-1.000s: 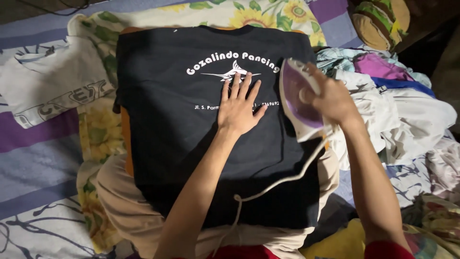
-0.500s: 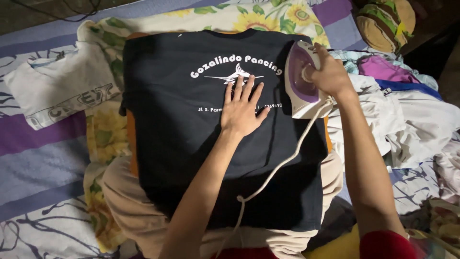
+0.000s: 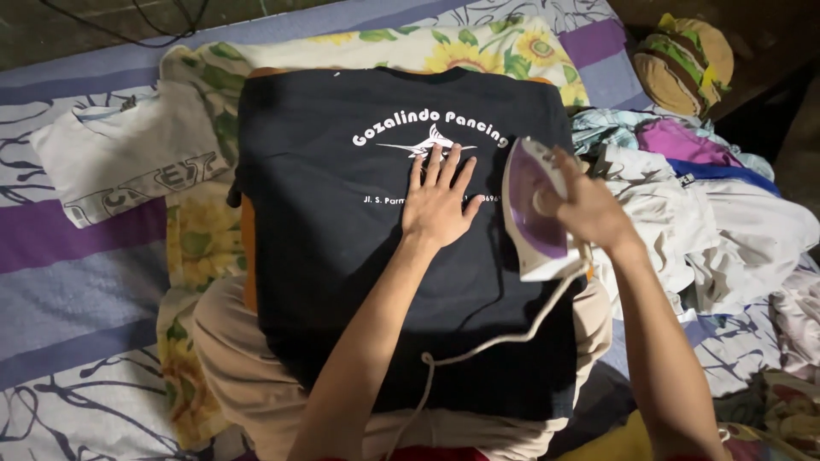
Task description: A person irons a black t-shirt on a small wooden board placed on a bed and then folds it.
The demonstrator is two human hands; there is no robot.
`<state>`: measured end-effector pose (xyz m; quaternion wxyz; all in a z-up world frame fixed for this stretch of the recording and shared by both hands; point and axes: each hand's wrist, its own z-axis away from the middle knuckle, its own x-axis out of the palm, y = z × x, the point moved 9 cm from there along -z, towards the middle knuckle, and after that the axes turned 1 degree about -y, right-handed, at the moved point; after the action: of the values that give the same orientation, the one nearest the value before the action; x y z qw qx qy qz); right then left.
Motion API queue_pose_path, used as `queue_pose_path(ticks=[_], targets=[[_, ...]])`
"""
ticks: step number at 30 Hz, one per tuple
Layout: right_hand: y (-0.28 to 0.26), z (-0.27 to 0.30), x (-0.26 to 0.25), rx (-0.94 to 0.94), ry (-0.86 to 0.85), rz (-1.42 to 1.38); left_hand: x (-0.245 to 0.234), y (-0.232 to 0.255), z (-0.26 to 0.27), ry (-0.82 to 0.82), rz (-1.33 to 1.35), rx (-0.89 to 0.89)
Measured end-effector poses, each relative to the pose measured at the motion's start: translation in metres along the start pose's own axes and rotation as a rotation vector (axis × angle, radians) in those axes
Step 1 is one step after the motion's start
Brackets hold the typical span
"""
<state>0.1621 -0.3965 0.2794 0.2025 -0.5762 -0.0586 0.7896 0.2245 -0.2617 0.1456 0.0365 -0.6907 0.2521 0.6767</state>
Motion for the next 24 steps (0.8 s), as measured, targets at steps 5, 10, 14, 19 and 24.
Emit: queue_pose_path(ticks=[5, 10, 14, 19, 24], targets=[[0.018, -0.016, 0.008, -0.007, 0.0, 0.033, -0.001, 0.0, 0.0, 0.0, 0.004, 0.004], [0.005, -0.028, 0.002, -0.053, 0.03, 0.029, -0.002, 0.001, 0.001, 0.027, -0.004, 0.009], [0.012, -0.064, 0.002, -0.065, 0.05, 0.06, 0.001, -0.001, -0.002, 0.038, -0.01, 0.002], [-0.001, -0.084, -0.009, -0.1, 0.107, 0.014, 0.003, -0.001, -0.002, 0.054, -0.009, 0.009], [0.002, -0.108, -0.011, -0.074, 0.098, 0.063, 0.002, 0.0, 0.0, 0.053, -0.009, 0.003]])
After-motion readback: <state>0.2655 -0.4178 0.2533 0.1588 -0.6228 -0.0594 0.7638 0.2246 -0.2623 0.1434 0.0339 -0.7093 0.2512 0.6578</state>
